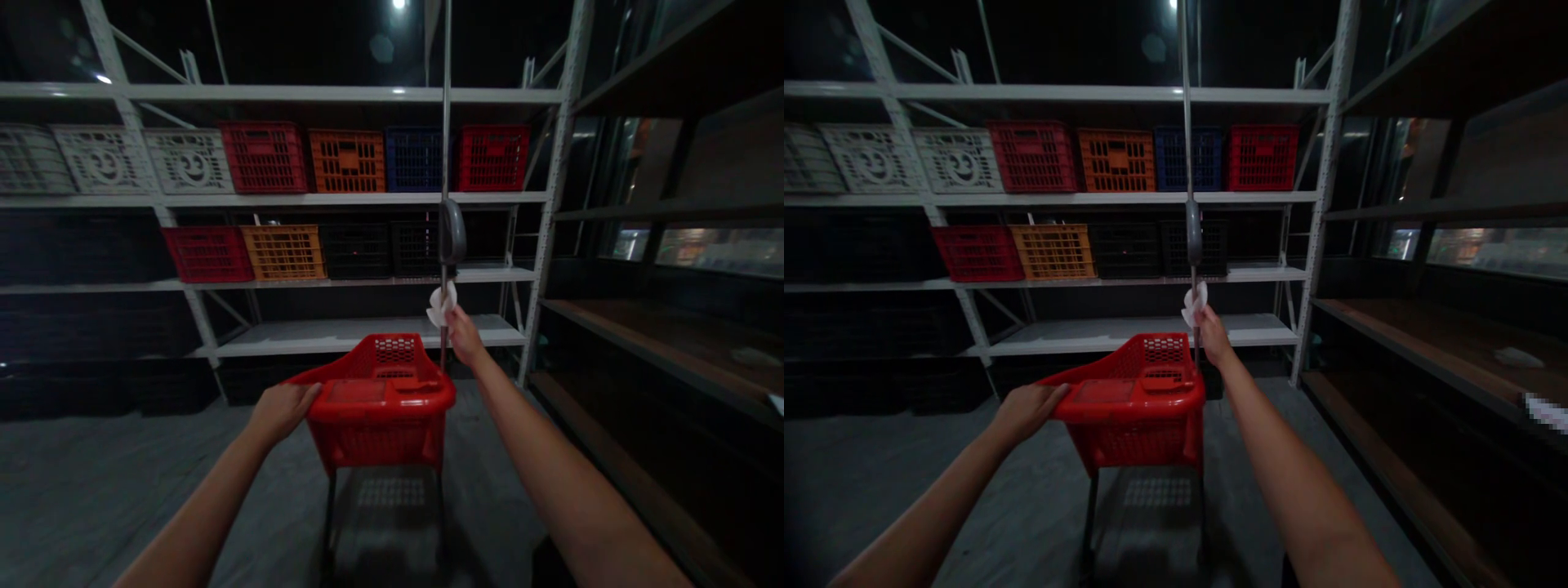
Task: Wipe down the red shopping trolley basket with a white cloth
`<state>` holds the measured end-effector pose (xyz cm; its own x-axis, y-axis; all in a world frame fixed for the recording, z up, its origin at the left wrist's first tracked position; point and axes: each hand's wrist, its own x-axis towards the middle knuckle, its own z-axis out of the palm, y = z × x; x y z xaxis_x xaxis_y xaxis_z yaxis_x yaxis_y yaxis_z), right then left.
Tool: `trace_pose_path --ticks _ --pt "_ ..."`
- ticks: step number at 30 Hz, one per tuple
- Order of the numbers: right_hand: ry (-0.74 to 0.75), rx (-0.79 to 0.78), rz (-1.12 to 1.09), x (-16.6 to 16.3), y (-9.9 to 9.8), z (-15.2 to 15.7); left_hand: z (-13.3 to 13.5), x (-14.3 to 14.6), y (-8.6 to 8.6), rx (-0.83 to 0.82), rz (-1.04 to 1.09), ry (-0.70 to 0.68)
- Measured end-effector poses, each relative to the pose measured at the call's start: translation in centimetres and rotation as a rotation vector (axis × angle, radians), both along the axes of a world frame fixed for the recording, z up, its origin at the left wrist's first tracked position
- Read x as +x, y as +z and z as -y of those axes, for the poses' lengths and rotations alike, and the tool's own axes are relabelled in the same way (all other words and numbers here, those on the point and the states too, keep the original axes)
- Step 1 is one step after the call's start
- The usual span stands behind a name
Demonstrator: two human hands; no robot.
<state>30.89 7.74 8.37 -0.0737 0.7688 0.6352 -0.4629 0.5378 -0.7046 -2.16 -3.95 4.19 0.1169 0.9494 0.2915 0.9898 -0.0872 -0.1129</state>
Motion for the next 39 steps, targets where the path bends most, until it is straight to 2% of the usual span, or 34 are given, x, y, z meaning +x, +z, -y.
trace_pose_path --ticks 2,3,5,7,9,11,13,15,16,18,21,23,26,28,29,31,33,36,39 --pt "0.022 0.080 0.012 -0.4 3.2 -0.9 -0.3 -0.2 0.0 0.002 0.029 0.013" --pt "0.015 0.110 0.022 -0.6 4.1 -1.2 -0.4 -0.3 0.0 0.001 0.048 0.023" --pt "-0.036 0.138 0.058 -1.1 4.2 -1.2 -0.8 -0.7 0.1 0.003 0.069 0.024" --pt "-0.086 0.106 0.109 -1.4 1.9 -0.7 -1.3 -1.3 0.3 0.016 0.068 -0.018" --pt "-0.098 0.042 0.179 -1.5 -1.9 0.2 -1.6 -1.8 0.4 0.070 0.067 -0.038" --pt "-0.098 0.003 0.264 -1.5 -6.0 1.2 -1.5 -1.8 0.6 0.189 0.084 0.020" --pt "-0.105 0.002 0.334 -1.5 -9.0 2.1 -0.8 -0.7 0.7 0.342 0.118 0.083" --pt "-0.105 0.019 0.368 -1.7 -10.0 2.7 0.5 1.8 0.8 0.456 0.158 0.033" --pt "-0.093 0.026 0.372 -1.8 -9.6 3.0 1.3 3.6 0.8 0.485 0.173 -0.035" --pt "-0.040 0.033 0.347 -2.3 -7.3 3.4 2.9 7.6 0.7 0.494 0.193 -0.198" --pt "0.072 0.053 0.250 -3.3 -1.1 3.7 4.6 13.2 -0.1 0.374 0.197 -0.394" --pt "0.128 0.095 0.204 -3.9 3.6 3.9 4.9 15.4 -0.8 0.292 0.195 -0.367" --pt "0.145 0.173 0.146 -4.8 9.1 4.1 4.5 16.0 -1.8 0.248 0.165 -0.252" --pt "0.156 0.206 0.116 -5.3 10.7 4.3 4.3 15.3 -2.1 0.258 0.155 -0.239" --pt "0.165 0.207 0.113 -5.6 10.8 4.4 4.2 14.9 -2.1 0.265 0.157 -0.245" --pt "0.178 0.187 0.132 -6.2 9.7 4.7 4.0 14.0 -2.1 0.275 0.158 -0.251" --pt "0.179 0.151 0.176 -6.8 7.0 5.1 4.0 13.1 -2.1 0.278 0.145 -0.253" --pt "0.154 0.106 0.257 -7.3 1.2 5.7 3.7 11.9 -2.2 0.287 0.121 -0.270" --pt "0.050 0.118 0.394 -7.2 -4.7 6.4 3.3 10.6 -2.3 0.315 0.118 -0.306"
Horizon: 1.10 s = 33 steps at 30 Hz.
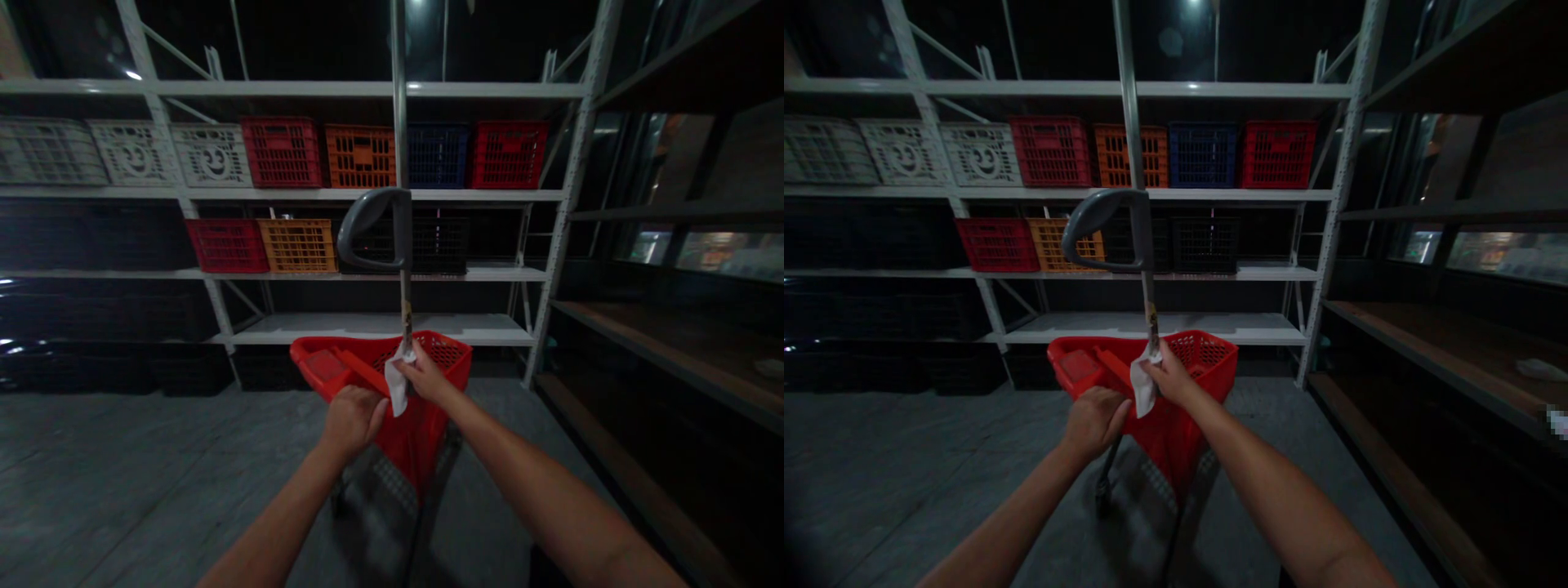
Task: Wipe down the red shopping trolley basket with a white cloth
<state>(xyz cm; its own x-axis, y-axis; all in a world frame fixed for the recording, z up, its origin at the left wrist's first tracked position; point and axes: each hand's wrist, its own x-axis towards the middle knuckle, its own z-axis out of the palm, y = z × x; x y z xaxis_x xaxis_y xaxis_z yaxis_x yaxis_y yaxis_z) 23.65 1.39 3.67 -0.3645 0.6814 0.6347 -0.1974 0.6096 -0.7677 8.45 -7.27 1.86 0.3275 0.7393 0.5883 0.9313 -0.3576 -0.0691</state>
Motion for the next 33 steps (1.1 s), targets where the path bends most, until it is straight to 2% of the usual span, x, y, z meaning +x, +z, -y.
trace_pose_path --ticks 2,4,7,11,13,16,18,20,22,25,29,31,33 --pt "-0.082 0.064 0.105 0.3 -2.9 0.5 -0.2 -0.7 0.0 0.013 0.000 -0.030" --pt "-0.138 0.126 0.176 0.6 -4.9 0.9 -0.4 -1.3 0.1 0.010 0.004 -0.063" --pt "-0.210 0.201 0.203 0.7 -6.8 0.9 -0.6 -1.9 0.3 -0.011 0.028 -0.116" --pt "-0.352 0.295 0.282 2.2 -9.3 -0.8 -0.9 -2.8 0.3 -0.045 0.053 -0.165" --pt "-0.494 0.305 0.318 3.7 -10.0 -1.8 -1.2 -3.4 0.3 -0.056 0.047 -0.170" --pt "-0.787 0.274 0.289 5.4 -9.9 -2.1 -1.9 -4.3 0.4 -0.074 0.025 -0.191" --pt "-0.809 0.288 0.337 5.0 -9.4 -1.3 -2.3 -4.8 0.7 -0.084 0.004 -0.218" --pt "-0.706 0.320 0.445 3.2 -9.1 0.0 -2.5 -5.2 1.2 -0.090 -0.009 -0.230" --pt "-0.632 0.339 0.517 1.0 -9.2 1.2 -2.4 -5.2 1.7 -0.080 -0.011 -0.186" --pt "-0.619 0.359 0.525 -0.6 -10.3 1.5 -1.7 -4.5 2.3 -0.023 -0.023 -0.007" --pt "-0.704 0.270 0.544 2.0 -11.7 -1.3 -1.1 -2.1 2.5 -0.018 -0.037 0.147" --pt "-0.781 0.198 0.584 3.3 -11.8 -2.7 -1.5 -1.2 2.1 -0.057 -0.059 0.211" --pt "-0.812 0.166 0.620 3.3 -11.4 -3.0 -2.1 -0.8 1.7 -0.098 -0.100 0.277"
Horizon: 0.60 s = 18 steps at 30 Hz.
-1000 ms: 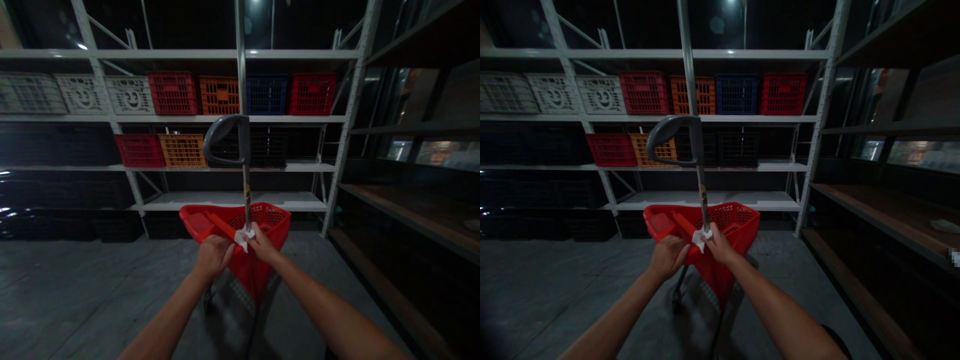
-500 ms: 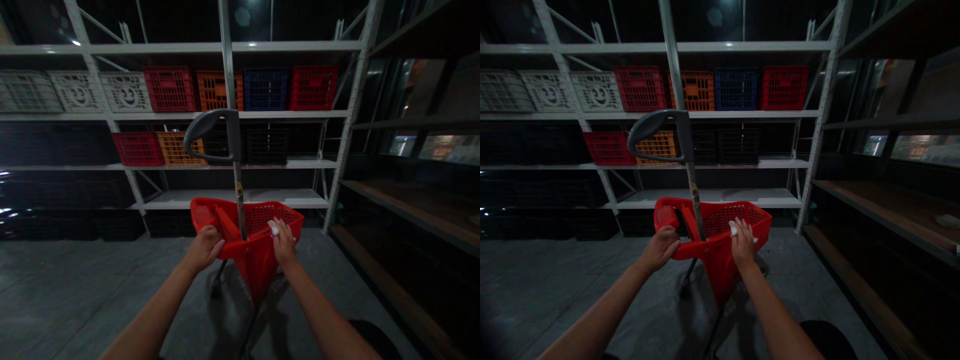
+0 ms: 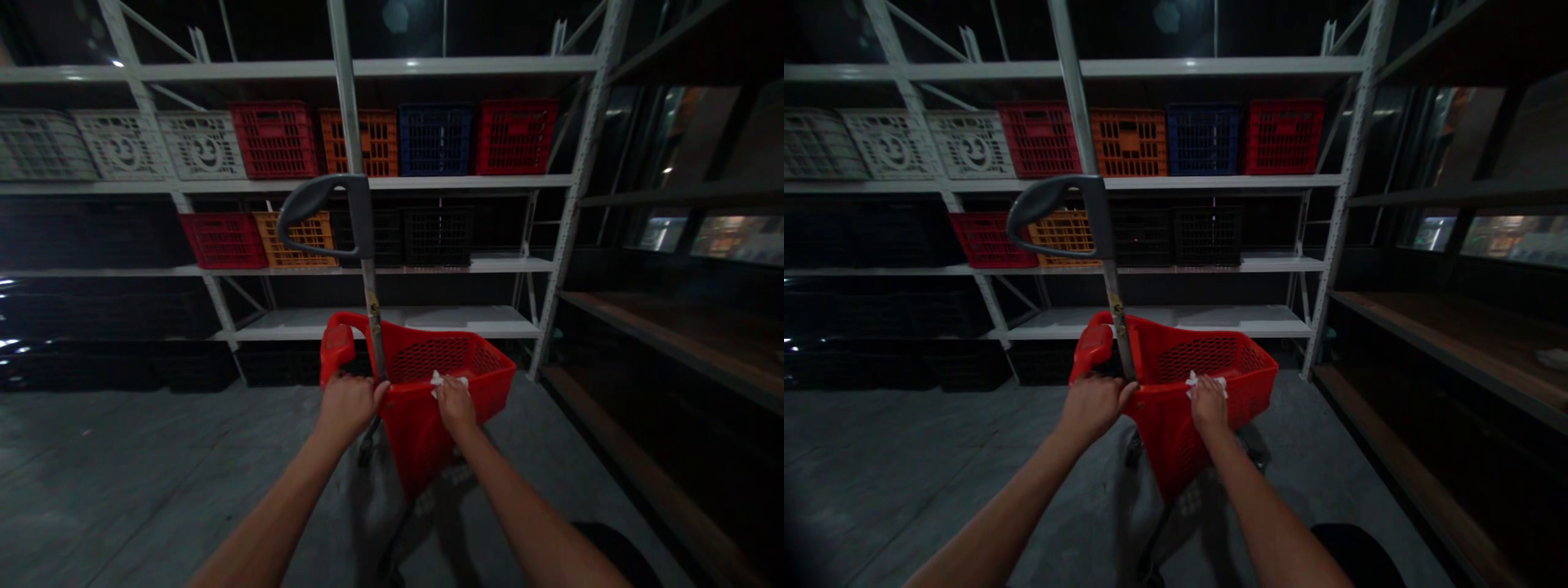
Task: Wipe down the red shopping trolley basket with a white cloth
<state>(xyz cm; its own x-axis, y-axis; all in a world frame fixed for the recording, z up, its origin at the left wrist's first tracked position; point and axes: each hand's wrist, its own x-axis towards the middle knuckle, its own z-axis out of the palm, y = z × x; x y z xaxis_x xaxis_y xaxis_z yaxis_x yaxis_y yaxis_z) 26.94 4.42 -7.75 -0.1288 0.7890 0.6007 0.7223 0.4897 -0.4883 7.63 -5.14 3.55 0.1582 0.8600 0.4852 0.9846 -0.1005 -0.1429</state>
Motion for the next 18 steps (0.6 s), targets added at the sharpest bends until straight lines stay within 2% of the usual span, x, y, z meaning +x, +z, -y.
trace_pose_path --ticks 3,6,8,9,11,13,14,16,18 --pt "0.090 0.034 0.011 -2.7 1.1 1.9 -0.6 -0.4 -0.7 -0.026 -0.037 0.023" --pt "0.275 0.130 -0.020 -5.4 2.1 4.8 -0.3 -1.4 -1.1 0.005 -0.068 0.008" --pt "0.400 0.143 -0.007 -5.7 2.6 5.7 0.3 -2.2 -1.2 0.027 -0.087 0.005" --pt "0.448 0.111 0.016 -5.3 2.8 5.7 0.6 -2.6 -1.3 0.032 -0.092 0.003" --pt "0.507 -0.046 0.082 -4.2 3.7 4.6 1.3 -3.4 -1.4 0.038 -0.093 0.005" --pt "0.480 -0.238 0.121 -3.5 5.1 2.8 1.7 -4.1 -1.6 0.041 -0.091 0.004" --pt "0.445 -0.281 0.113 -3.6 5.9 1.9 1.9 -4.4 -1.6 0.044 -0.090 0.002" --pt "0.407 -0.201 0.080 -4.6 7.4 0.6 2.0 -4.8 -1.8 0.054 -0.090 -0.010" --pt "0.475 -0.051 0.132 -6.6 8.3 -0.2 2.1 -5.0 -1.9 0.066 -0.092 -0.026"
